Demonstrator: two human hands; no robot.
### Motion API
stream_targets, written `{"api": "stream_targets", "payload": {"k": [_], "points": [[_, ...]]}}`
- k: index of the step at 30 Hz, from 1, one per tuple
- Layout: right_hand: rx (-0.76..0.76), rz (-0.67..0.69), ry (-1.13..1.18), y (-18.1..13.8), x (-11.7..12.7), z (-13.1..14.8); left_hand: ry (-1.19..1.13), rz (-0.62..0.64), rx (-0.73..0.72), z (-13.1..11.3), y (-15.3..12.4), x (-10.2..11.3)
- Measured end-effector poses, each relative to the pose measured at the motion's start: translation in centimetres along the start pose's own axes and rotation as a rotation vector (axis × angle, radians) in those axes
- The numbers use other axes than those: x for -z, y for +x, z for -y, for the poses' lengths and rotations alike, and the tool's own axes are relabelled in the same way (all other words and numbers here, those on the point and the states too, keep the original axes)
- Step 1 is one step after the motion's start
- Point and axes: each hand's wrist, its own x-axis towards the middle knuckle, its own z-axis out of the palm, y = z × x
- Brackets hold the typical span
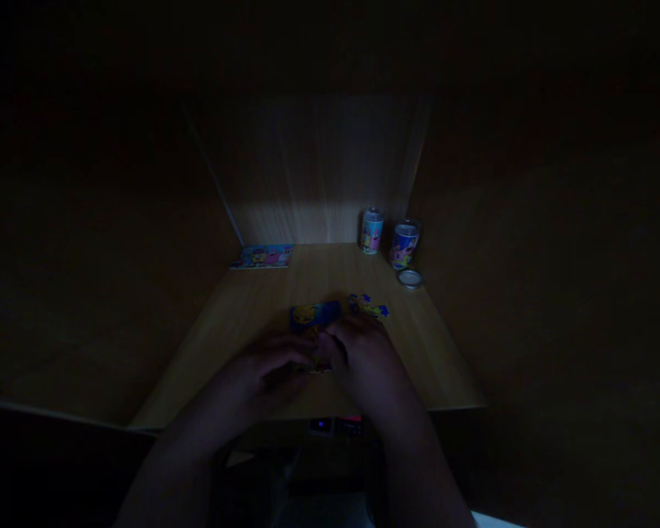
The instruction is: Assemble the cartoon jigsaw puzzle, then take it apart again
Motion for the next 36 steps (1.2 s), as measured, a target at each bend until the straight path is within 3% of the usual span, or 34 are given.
{"api": "stream_targets", "payload": {"k": [11,21,36], "points": [[0.13,0.058,-0.04,0.0,-0.5,-0.6,0.193,-0.109,-0.031,0.5,0.2,0.0],[0.148,-0.009,-0.069,0.0,-0.6,-0.5,0.406,-0.183,0.003,1.5,0.5,-0.1],[0.069,0.0,0.049,-0.1,-0.5,-0.5,0.223,-0.173,0.115,1.1,0.2,0.3]]}}
